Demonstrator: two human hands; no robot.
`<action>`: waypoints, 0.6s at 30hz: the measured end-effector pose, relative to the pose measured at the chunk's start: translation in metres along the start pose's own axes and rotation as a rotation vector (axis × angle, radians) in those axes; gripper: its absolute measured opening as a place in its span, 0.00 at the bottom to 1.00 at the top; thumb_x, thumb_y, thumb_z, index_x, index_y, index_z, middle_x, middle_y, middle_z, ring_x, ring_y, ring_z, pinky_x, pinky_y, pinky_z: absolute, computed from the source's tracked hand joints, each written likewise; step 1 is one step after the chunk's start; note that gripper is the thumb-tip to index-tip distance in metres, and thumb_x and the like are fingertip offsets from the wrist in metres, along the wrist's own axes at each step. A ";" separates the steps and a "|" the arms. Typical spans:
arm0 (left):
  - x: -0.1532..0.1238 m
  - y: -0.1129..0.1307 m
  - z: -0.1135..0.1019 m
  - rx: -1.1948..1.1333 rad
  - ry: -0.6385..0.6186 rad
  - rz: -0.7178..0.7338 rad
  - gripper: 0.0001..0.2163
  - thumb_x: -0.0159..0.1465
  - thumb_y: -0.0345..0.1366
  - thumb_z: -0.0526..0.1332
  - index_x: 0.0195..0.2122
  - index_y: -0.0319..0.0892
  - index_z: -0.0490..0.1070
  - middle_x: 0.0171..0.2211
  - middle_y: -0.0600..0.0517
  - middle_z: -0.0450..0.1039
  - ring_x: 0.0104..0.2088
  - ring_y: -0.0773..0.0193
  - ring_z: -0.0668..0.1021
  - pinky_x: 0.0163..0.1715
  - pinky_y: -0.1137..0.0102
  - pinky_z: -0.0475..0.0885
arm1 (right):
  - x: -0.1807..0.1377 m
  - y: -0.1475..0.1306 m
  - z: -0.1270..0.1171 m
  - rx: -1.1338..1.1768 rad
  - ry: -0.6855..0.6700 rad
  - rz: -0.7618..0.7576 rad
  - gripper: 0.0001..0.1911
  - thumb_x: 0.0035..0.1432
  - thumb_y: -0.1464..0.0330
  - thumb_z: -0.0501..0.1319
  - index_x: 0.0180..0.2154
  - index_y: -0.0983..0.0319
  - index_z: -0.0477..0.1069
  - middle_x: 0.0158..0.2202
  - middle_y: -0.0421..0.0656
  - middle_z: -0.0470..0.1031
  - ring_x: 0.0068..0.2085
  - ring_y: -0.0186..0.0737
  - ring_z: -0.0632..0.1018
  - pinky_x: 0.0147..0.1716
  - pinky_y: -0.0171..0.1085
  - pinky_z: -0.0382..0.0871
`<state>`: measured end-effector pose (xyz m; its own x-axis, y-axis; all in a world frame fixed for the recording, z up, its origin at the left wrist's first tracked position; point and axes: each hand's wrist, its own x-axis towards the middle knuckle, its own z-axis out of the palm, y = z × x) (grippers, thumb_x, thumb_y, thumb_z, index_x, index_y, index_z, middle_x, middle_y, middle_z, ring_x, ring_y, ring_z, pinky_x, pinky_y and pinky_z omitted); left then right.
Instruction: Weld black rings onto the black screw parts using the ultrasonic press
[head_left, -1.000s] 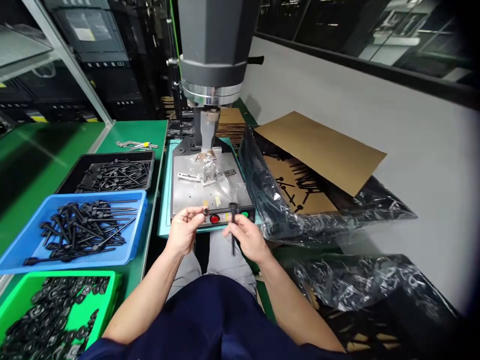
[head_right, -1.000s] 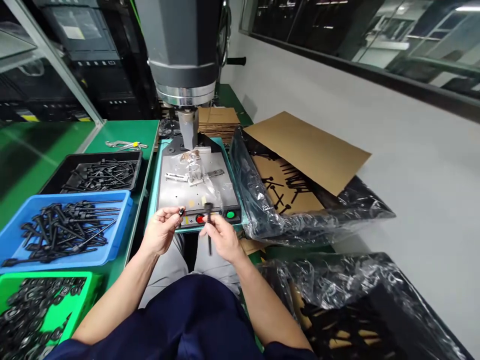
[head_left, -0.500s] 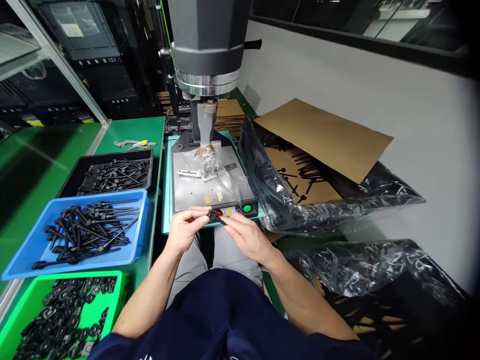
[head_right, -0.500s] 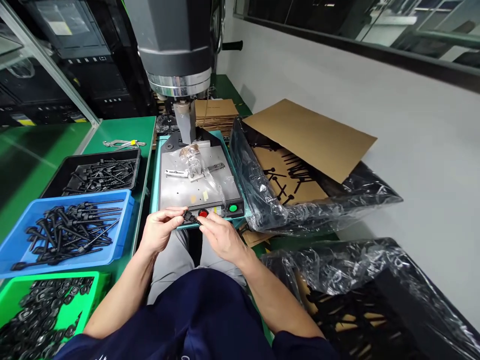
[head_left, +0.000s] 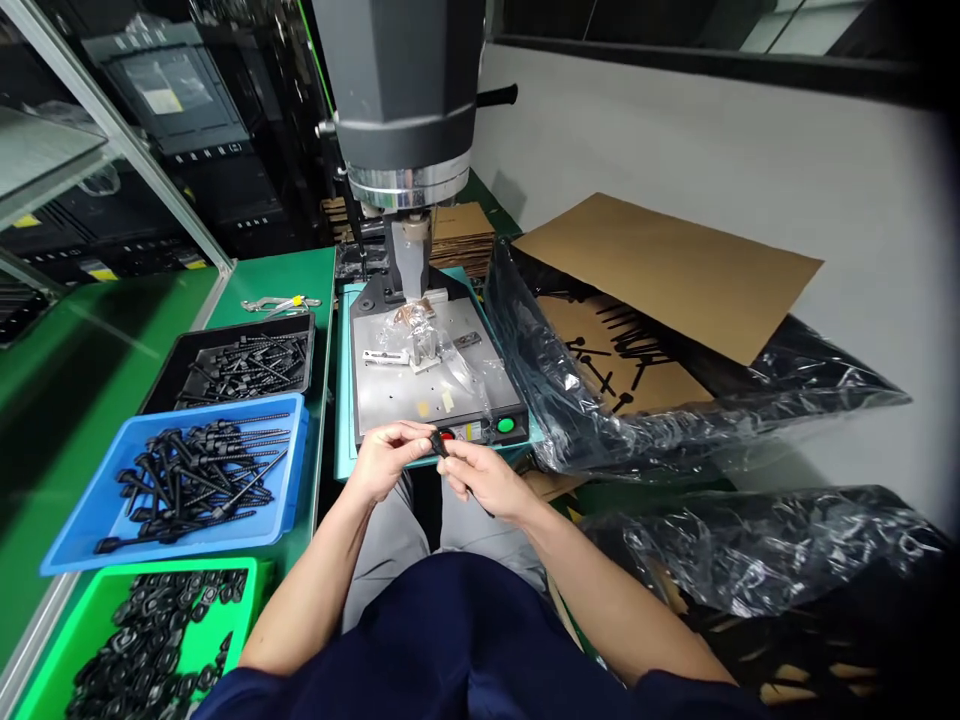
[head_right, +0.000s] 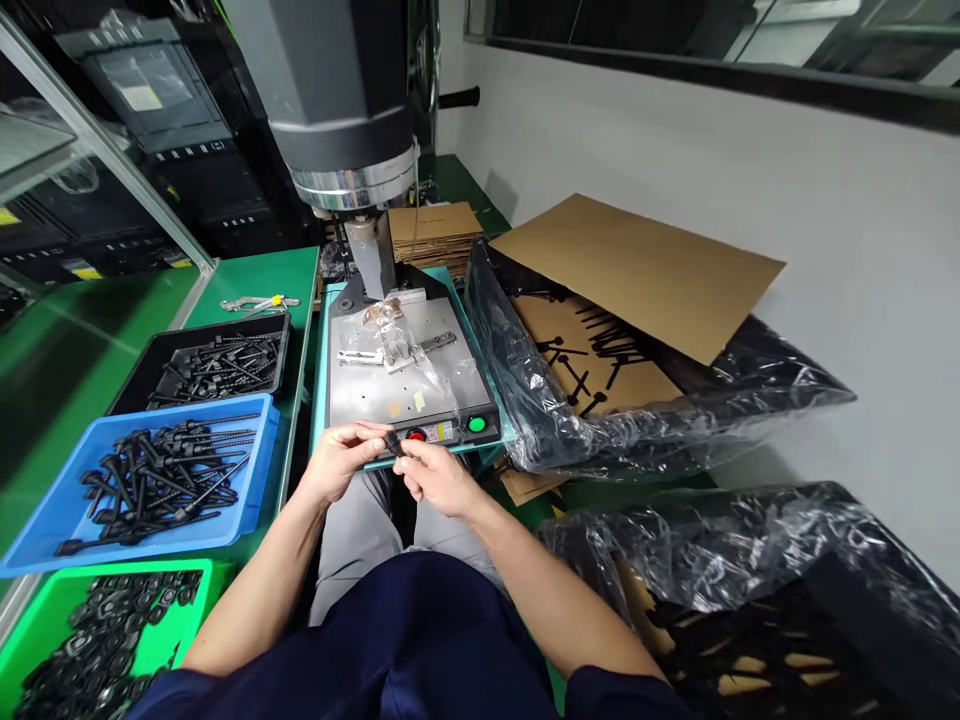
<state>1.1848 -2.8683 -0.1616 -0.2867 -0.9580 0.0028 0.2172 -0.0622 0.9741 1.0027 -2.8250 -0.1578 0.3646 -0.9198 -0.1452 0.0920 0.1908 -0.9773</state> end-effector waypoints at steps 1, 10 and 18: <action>0.005 -0.004 0.001 0.008 0.020 -0.004 0.10 0.50 0.41 0.75 0.28 0.41 0.81 0.40 0.44 0.81 0.43 0.54 0.81 0.48 0.59 0.74 | 0.009 0.003 0.000 0.026 0.015 -0.025 0.20 0.58 0.53 0.63 0.43 0.62 0.71 0.32 0.38 0.68 0.22 0.26 0.65 0.20 0.30 0.59; 0.089 -0.017 -0.014 -0.467 0.148 -0.055 0.27 0.54 0.44 0.73 0.55 0.49 0.72 0.56 0.43 0.73 0.53 0.56 0.76 0.53 0.62 0.70 | 0.129 0.023 -0.026 0.186 0.294 -0.043 0.22 0.53 0.53 0.64 0.44 0.60 0.68 0.27 0.35 0.68 0.21 0.26 0.63 0.18 0.28 0.54; 0.119 -0.003 -0.017 -0.552 0.239 0.111 0.20 0.54 0.41 0.72 0.48 0.46 0.76 0.63 0.46 0.65 0.57 0.57 0.74 0.51 0.67 0.72 | 0.180 -0.009 -0.042 -0.011 0.438 -0.306 0.19 0.50 0.60 0.65 0.43 0.61 0.68 0.35 0.41 0.76 0.36 0.37 0.75 0.39 0.37 0.68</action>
<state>1.1665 -2.9868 -0.1677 -0.0316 -0.9994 -0.0156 0.7039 -0.0334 0.7095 1.0286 -3.0067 -0.1813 -0.0990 -0.9902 0.0982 0.1229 -0.1101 -0.9863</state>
